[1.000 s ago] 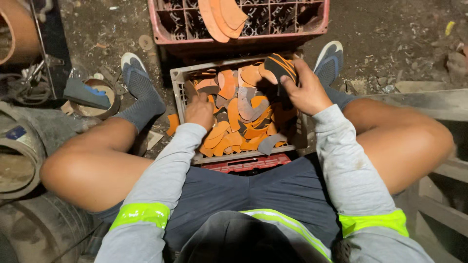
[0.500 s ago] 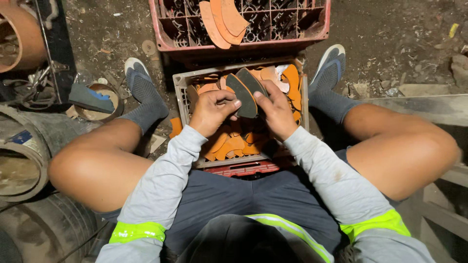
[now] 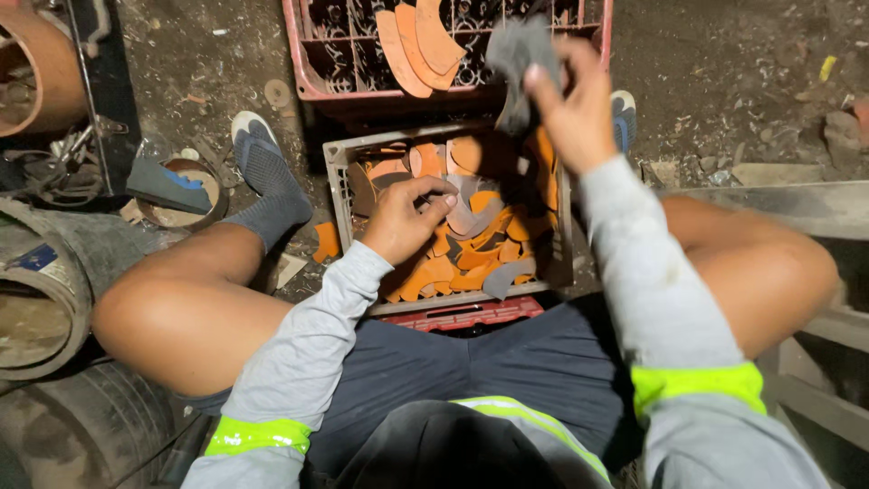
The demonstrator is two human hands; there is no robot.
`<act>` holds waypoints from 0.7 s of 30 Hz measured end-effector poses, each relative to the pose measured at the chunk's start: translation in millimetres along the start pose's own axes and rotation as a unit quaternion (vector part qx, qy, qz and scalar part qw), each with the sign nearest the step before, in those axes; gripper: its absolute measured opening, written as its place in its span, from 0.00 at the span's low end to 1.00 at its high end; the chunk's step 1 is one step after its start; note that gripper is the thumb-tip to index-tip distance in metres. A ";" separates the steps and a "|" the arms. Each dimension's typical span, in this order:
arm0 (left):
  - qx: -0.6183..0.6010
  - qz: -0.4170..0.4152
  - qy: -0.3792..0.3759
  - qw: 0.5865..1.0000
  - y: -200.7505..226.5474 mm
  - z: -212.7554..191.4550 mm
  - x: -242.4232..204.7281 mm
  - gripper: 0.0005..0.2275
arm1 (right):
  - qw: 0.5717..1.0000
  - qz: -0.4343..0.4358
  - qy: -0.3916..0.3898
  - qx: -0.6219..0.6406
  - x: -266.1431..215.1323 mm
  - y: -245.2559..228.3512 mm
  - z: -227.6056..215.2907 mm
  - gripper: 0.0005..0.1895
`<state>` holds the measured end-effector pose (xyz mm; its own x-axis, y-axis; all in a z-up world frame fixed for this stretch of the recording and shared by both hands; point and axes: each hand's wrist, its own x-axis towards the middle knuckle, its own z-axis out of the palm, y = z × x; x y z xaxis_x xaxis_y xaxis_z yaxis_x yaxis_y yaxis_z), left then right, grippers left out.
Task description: The person sits on the ground and repeatedly picks up curved brake pad pieces from a crate, separates the friction material from the metal backing, and places the components into a second crate. The person handles the pieces one at a time, turning them over and peeling apart layers.
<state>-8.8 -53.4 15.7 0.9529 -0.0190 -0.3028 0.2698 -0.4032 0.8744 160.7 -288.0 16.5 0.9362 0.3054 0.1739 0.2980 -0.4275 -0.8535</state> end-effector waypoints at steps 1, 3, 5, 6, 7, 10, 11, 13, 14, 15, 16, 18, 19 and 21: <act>0.004 0.025 -0.009 1.000 2.0 -0.8 0.0 0.10 | 1.000 0.019 0.007 0.017 17.4 9.5 -2.1 0.16; 0.013 0.075 -0.025 0.997 6.6 -3.3 -1.4 0.10 | 0.999 0.046 0.019 0.009 42.5 23.1 1.8 0.16; 0.050 0.053 -0.039 0.997 9.6 -3.4 -0.6 0.11 | 0.996 0.068 0.027 -0.043 53.1 30.2 15.7 0.17; 0.068 0.040 -0.047 0.996 9.4 -3.2 -0.9 0.12 | 0.992 0.065 0.035 -0.101 52.3 32.7 21.7 0.16; 0.069 0.041 -0.048 0.996 8.3 -3.2 -1.7 0.12 | 0.984 0.062 0.041 -0.159 48.2 33.9 29.9 0.16; 0.076 0.048 -0.034 0.995 4.6 -6.2 -2.3 0.12 | 0.966 -0.013 0.087 -0.242 41.3 36.7 49.1 0.18; 0.084 0.057 -0.015 0.995 2.8 -11.5 -0.9 0.12 | 0.960 -0.048 0.110 -0.254 38.0 37.3 53.4 0.20; 0.081 0.058 0.022 0.995 0.4 -26.0 3.3 0.12 | 0.942 -0.040 0.124 -0.311 34.7 37.1 55.5 0.21; 0.071 0.050 0.041 0.995 -1.1 -37.5 5.4 0.12 | 0.931 -0.037 0.132 -0.339 34.2 35.8 55.0 0.22; 0.061 0.044 0.061 0.995 -2.0 -47.6 8.3 0.12 | 0.929 -0.038 0.131 -0.344 35.8 34.0 53.3 0.21; 0.083 0.014 0.072 0.994 -3.7 -56.4 9.0 0.11 | 0.927 -0.039 0.130 -0.349 37.1 31.3 50.7 0.20; 0.125 -0.048 0.097 0.986 -12.8 -74.2 7.1 0.11 | 0.931 -0.051 0.126 -0.338 40.0 22.5 45.3 0.20; 0.133 -0.047 0.102 0.985 -19.8 -78.6 6.9 0.10 | 0.936 -0.057 0.123 -0.324 39.6 17.5 40.8 0.21; 0.149 -0.045 0.115 0.981 -37.9 -80.4 10.8 0.09 | 0.947 -0.077 0.120 -0.288 39.0 3.5 29.8 0.23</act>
<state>2.4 35.3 9.8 0.9424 0.2225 -0.2499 0.3345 -0.6445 0.6876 192.8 -252.1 5.7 0.8683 0.2289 0.4401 0.4219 -0.8075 -0.4123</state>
